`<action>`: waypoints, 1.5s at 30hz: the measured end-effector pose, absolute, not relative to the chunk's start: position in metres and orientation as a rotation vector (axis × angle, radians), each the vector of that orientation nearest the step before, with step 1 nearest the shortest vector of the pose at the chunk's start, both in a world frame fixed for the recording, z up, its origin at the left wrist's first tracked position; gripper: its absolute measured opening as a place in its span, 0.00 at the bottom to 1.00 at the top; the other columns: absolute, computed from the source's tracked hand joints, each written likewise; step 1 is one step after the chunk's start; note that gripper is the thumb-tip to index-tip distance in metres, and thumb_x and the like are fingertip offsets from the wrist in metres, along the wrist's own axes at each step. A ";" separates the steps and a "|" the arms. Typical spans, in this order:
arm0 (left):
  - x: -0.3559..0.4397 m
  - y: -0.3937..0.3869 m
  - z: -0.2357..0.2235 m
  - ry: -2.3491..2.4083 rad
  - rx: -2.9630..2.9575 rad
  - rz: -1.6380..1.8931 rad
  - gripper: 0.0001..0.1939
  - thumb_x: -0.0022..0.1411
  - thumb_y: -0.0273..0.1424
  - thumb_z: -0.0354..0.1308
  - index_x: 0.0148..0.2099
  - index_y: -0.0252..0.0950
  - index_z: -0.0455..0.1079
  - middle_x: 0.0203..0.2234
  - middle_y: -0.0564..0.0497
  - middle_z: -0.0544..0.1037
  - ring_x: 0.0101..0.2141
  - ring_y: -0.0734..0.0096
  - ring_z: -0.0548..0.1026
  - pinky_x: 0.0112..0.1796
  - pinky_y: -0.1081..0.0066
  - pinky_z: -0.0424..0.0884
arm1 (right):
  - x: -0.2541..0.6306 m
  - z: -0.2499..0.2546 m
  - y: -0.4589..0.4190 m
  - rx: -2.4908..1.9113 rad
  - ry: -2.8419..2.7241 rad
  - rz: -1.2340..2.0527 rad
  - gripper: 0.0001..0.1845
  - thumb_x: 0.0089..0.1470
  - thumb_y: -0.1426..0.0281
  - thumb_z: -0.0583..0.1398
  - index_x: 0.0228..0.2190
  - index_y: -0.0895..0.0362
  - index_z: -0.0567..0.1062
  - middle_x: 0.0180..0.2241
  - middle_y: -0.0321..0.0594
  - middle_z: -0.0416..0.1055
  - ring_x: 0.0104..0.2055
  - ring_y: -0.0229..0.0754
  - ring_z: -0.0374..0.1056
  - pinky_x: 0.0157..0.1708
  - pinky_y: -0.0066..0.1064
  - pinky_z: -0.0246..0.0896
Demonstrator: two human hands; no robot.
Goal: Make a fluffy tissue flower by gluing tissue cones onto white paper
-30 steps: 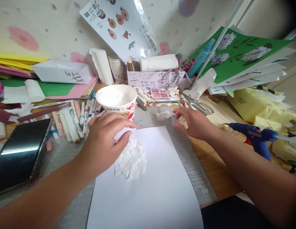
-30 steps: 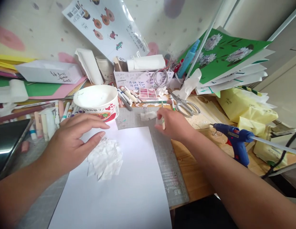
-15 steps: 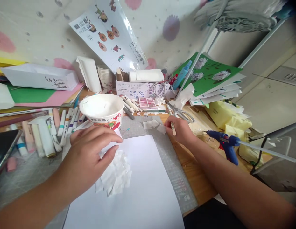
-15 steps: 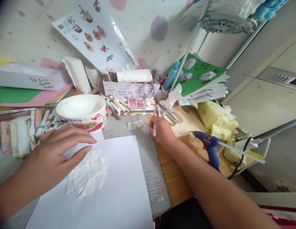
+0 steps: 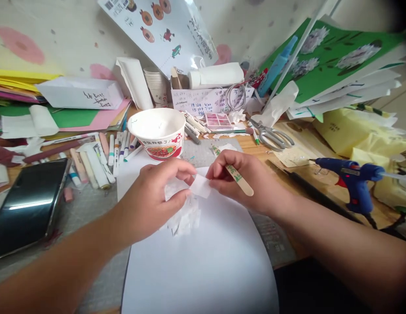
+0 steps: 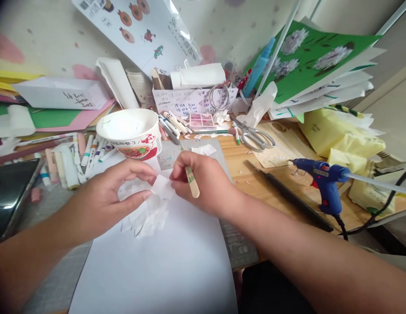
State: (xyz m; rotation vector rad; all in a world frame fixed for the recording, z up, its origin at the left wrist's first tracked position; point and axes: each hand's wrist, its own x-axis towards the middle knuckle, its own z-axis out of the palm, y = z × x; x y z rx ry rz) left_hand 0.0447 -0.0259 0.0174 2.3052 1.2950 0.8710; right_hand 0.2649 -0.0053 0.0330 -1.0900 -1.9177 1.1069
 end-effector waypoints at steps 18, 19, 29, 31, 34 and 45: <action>0.042 -0.021 0.010 1.034 2.741 0.558 0.09 0.67 0.27 0.54 0.36 0.45 0.73 0.32 0.60 0.79 0.40 0.66 0.73 0.43 0.61 0.49 | 0.276 0.003 -0.008 -0.956 -1.975 0.885 0.19 0.63 0.63 0.55 0.49 0.62 0.73 0.36 0.42 0.71 0.37 0.41 0.69 0.39 0.34 0.63; 0.041 -0.021 0.010 1.047 2.749 0.544 0.09 0.67 0.27 0.54 0.36 0.45 0.73 0.32 0.60 0.78 0.40 0.66 0.73 0.43 0.60 0.48 | 0.279 0.005 -0.009 -0.930 -1.950 0.856 0.20 0.64 0.63 0.54 0.50 0.62 0.74 0.35 0.42 0.71 0.38 0.41 0.69 0.39 0.34 0.63; 0.041 -0.018 0.011 1.127 2.783 0.462 0.10 0.65 0.27 0.53 0.34 0.44 0.74 0.33 0.58 0.76 0.39 0.64 0.71 0.40 0.60 0.47 | 0.286 0.010 -0.025 -0.970 -1.760 1.079 0.16 0.64 0.64 0.55 0.29 0.58 0.76 0.21 0.35 0.69 0.21 0.33 0.63 0.21 0.26 0.59; 0.042 -0.018 0.010 1.123 2.774 0.448 0.09 0.65 0.28 0.53 0.35 0.44 0.74 0.32 0.58 0.76 0.39 0.64 0.71 0.40 0.60 0.47 | 0.282 0.004 -0.024 -1.022 -1.692 1.176 0.15 0.62 0.64 0.56 0.27 0.57 0.73 0.19 0.33 0.67 0.20 0.33 0.62 0.20 0.25 0.57; 0.042 -0.019 0.011 1.129 2.763 0.437 0.09 0.65 0.28 0.54 0.35 0.45 0.74 0.32 0.57 0.76 0.39 0.64 0.70 0.40 0.59 0.47 | 0.274 -0.003 -0.021 -1.069 -1.679 1.220 0.14 0.59 0.63 0.58 0.24 0.57 0.70 0.19 0.33 0.67 0.21 0.32 0.62 0.21 0.25 0.57; 0.041 -0.014 0.009 1.227 2.741 0.468 0.08 0.64 0.28 0.54 0.34 0.44 0.73 0.33 0.56 0.76 0.38 0.62 0.70 0.38 0.60 0.48 | 0.262 -0.006 -0.012 -1.131 -1.613 1.347 0.14 0.53 0.61 0.64 0.24 0.58 0.72 0.21 0.33 0.70 0.21 0.31 0.61 0.22 0.24 0.55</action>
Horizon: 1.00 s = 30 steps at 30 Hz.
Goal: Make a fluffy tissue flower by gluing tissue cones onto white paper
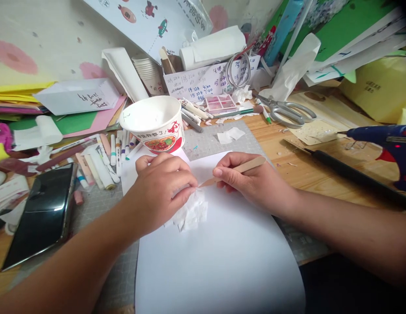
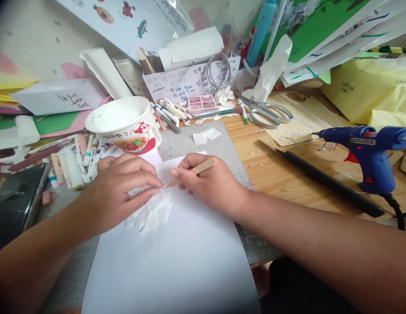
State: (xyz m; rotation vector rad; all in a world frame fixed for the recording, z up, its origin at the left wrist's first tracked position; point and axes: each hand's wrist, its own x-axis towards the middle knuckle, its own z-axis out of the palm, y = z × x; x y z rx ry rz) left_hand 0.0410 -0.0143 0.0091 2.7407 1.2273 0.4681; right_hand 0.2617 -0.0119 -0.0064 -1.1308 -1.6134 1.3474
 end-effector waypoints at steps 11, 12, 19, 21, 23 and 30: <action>0.041 -0.010 0.006 1.374 2.539 0.461 0.08 0.65 0.33 0.51 0.34 0.43 0.71 0.33 0.57 0.78 0.40 0.63 0.73 0.44 0.57 0.51 | 0.260 -0.004 -0.001 -1.153 -1.497 1.580 0.17 0.48 0.58 0.68 0.24 0.59 0.73 0.21 0.35 0.73 0.20 0.31 0.63 0.20 0.22 0.55; 0.042 -0.010 0.006 1.384 2.533 0.466 0.09 0.65 0.34 0.51 0.34 0.43 0.71 0.34 0.56 0.78 0.40 0.63 0.73 0.44 0.57 0.51 | 0.260 -0.005 -0.001 -1.146 -1.482 1.588 0.17 0.48 0.58 0.68 0.24 0.59 0.73 0.21 0.35 0.73 0.20 0.31 0.63 0.19 0.22 0.55; 0.036 -0.009 0.014 1.559 2.486 0.708 0.10 0.68 0.35 0.48 0.43 0.44 0.71 0.41 0.53 0.79 0.47 0.58 0.74 0.49 0.55 0.56 | 0.274 -0.001 0.008 -1.123 -1.010 1.245 0.16 0.54 0.59 0.63 0.24 0.57 0.72 0.15 0.33 0.67 0.15 0.32 0.59 0.15 0.25 0.52; 0.033 -0.009 0.017 1.576 2.478 0.809 0.10 0.68 0.33 0.48 0.42 0.43 0.71 0.42 0.52 0.79 0.48 0.58 0.74 0.49 0.55 0.58 | 0.287 0.005 0.018 -1.071 -1.056 1.047 0.14 0.55 0.57 0.62 0.30 0.56 0.74 0.21 0.36 0.73 0.20 0.35 0.66 0.20 0.27 0.60; 0.032 -0.009 0.018 1.563 2.494 0.899 0.10 0.68 0.32 0.48 0.41 0.44 0.71 0.41 0.52 0.79 0.48 0.58 0.74 0.49 0.56 0.58 | 0.300 0.009 0.030 -1.055 -1.218 0.877 0.17 0.58 0.54 0.60 0.41 0.54 0.73 0.30 0.40 0.77 0.28 0.39 0.73 0.27 0.30 0.66; 0.032 -0.010 0.010 1.481 2.545 1.039 0.07 0.66 0.31 0.49 0.40 0.44 0.69 0.39 0.54 0.79 0.47 0.57 0.74 0.47 0.55 0.55 | 0.322 0.000 0.064 -1.343 -2.066 0.428 0.08 0.58 0.66 0.57 0.37 0.56 0.74 0.34 0.43 0.79 0.37 0.45 0.75 0.41 0.36 0.66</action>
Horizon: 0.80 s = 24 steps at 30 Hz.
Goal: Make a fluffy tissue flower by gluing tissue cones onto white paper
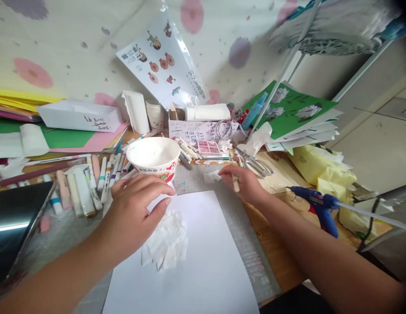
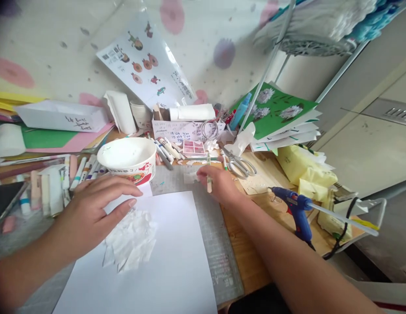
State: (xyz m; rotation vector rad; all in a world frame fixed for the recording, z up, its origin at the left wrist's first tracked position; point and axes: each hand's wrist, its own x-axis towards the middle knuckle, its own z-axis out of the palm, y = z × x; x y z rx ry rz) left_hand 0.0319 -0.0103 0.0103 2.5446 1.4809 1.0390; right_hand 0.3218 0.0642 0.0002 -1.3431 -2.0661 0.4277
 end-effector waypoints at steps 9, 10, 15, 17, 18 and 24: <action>0.030 -0.013 0.010 1.478 2.540 1.056 0.07 0.66 0.30 0.49 0.39 0.45 0.69 0.38 0.55 0.78 0.46 0.60 0.73 0.48 0.56 0.53 | 0.308 -0.007 0.082 -1.528 -2.327 0.247 0.10 0.45 0.78 0.60 0.33 0.58 0.73 0.34 0.47 0.76 0.34 0.46 0.69 0.35 0.33 0.58; 0.030 -0.013 0.010 1.480 2.537 1.066 0.07 0.66 0.31 0.49 0.39 0.45 0.69 0.38 0.55 0.79 0.46 0.59 0.73 0.48 0.56 0.53 | 0.307 -0.007 0.083 -1.540 -2.320 0.232 0.09 0.46 0.78 0.59 0.32 0.58 0.73 0.33 0.47 0.75 0.33 0.46 0.69 0.34 0.32 0.57; 0.032 -0.014 0.008 1.468 2.528 1.064 0.08 0.66 0.30 0.49 0.38 0.45 0.69 0.37 0.55 0.78 0.47 0.60 0.73 0.49 0.56 0.51 | 0.310 -0.008 0.084 -1.539 -2.210 0.266 0.04 0.47 0.76 0.58 0.28 0.57 0.73 0.29 0.43 0.73 0.31 0.43 0.66 0.33 0.31 0.55; 0.033 -0.014 0.007 1.460 2.531 1.050 0.08 0.65 0.30 0.49 0.38 0.45 0.70 0.36 0.56 0.78 0.46 0.60 0.73 0.49 0.56 0.51 | 0.313 -0.005 0.082 -1.522 -2.129 0.331 0.02 0.48 0.74 0.59 0.28 0.57 0.73 0.27 0.40 0.73 0.29 0.41 0.65 0.33 0.31 0.56; 0.033 -0.014 0.007 1.457 2.533 1.049 0.08 0.65 0.30 0.49 0.38 0.46 0.70 0.36 0.56 0.78 0.46 0.60 0.73 0.48 0.56 0.51 | 0.314 -0.003 0.080 -1.511 -2.081 0.368 0.01 0.49 0.72 0.60 0.28 0.57 0.73 0.27 0.39 0.73 0.29 0.40 0.65 0.33 0.31 0.57; 0.034 -0.013 0.004 1.436 2.521 1.046 0.06 0.66 0.32 0.51 0.42 0.46 0.69 0.38 0.56 0.79 0.47 0.60 0.74 0.49 0.56 0.52 | 0.312 0.009 0.052 -1.380 -1.857 0.691 0.11 0.47 0.62 0.63 0.28 0.57 0.72 0.26 0.36 0.72 0.28 0.38 0.66 0.32 0.32 0.62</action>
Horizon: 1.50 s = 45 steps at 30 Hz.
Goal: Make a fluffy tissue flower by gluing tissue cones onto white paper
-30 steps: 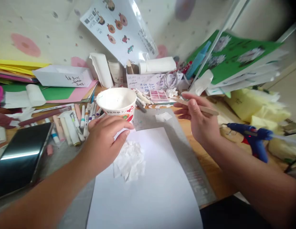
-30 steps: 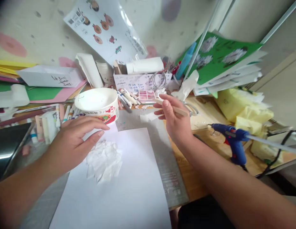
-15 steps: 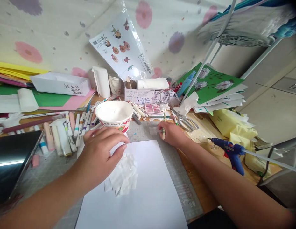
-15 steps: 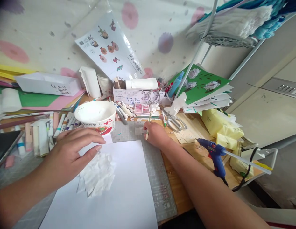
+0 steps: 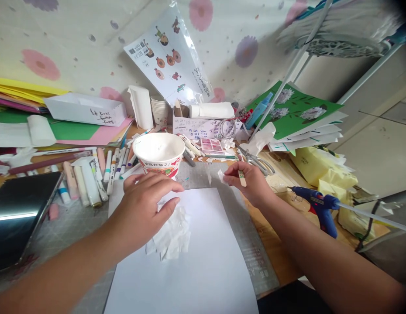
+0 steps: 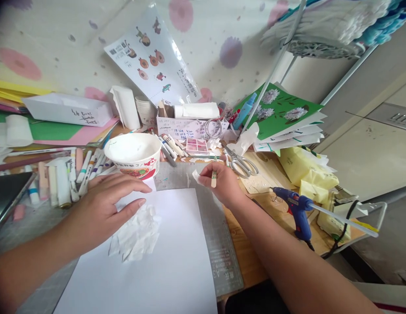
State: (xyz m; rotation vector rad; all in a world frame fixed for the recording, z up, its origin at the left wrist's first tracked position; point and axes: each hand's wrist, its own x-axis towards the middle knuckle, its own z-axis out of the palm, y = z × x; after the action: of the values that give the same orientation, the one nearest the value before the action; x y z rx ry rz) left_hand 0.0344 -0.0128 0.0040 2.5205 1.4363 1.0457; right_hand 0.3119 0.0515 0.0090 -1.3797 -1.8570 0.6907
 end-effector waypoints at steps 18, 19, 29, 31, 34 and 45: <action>0.048 -0.026 0.021 1.166 2.544 0.843 0.07 0.65 0.30 0.56 0.34 0.43 0.74 0.28 0.58 0.79 0.38 0.67 0.75 0.45 0.60 0.57 | 0.267 0.026 -0.011 -1.112 -1.955 1.157 0.04 0.47 0.71 0.64 0.25 0.57 0.72 0.22 0.32 0.68 0.23 0.32 0.62 0.26 0.25 0.58; 0.047 -0.025 0.022 1.177 2.541 0.849 0.08 0.64 0.30 0.56 0.33 0.43 0.74 0.29 0.58 0.79 0.37 0.67 0.75 0.45 0.59 0.58 | 0.269 0.025 -0.009 -1.120 -1.962 1.132 0.05 0.47 0.70 0.64 0.25 0.57 0.72 0.22 0.32 0.68 0.23 0.32 0.62 0.26 0.25 0.58; 0.045 -0.028 0.035 1.296 2.242 0.628 0.08 0.59 0.33 0.52 0.30 0.39 0.68 0.28 0.55 0.75 0.33 0.70 0.73 0.38 0.69 0.66 | 0.300 0.011 0.004 -1.240 -2.230 0.427 0.12 0.56 0.66 0.59 0.41 0.57 0.76 0.36 0.47 0.76 0.35 0.46 0.71 0.36 0.37 0.64; 0.044 -0.031 0.037 1.299 2.205 0.521 0.06 0.58 0.32 0.52 0.29 0.39 0.67 0.25 0.58 0.74 0.29 0.72 0.72 0.33 0.72 0.65 | 0.302 0.017 -0.001 -1.112 -2.153 0.583 0.17 0.62 0.63 0.55 0.48 0.56 0.74 0.38 0.45 0.76 0.38 0.45 0.72 0.38 0.36 0.65; 0.040 -0.032 0.039 1.378 2.076 0.367 0.06 0.57 0.33 0.53 0.28 0.40 0.67 0.22 0.59 0.71 0.25 0.75 0.69 0.27 0.75 0.63 | 0.303 0.029 -0.008 -0.957 -2.098 0.696 0.21 0.66 0.61 0.50 0.56 0.54 0.70 0.37 0.43 0.75 0.38 0.43 0.71 0.37 0.35 0.65; 0.044 -0.026 0.023 1.539 2.135 0.314 0.10 0.58 0.35 0.55 0.26 0.40 0.71 0.12 0.61 0.63 0.17 0.79 0.60 0.20 0.76 0.53 | 0.285 0.024 -0.042 -0.448 -2.334 0.546 0.07 0.57 0.79 0.54 0.34 0.62 0.73 0.26 0.42 0.69 0.28 0.38 0.64 0.28 0.31 0.60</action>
State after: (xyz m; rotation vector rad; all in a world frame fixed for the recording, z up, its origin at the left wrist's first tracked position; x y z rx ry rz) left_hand 0.0436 -0.0262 0.0229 2.1347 1.5389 0.3138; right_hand 0.2845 -0.0418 0.0238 -0.4476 -2.3336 0.5456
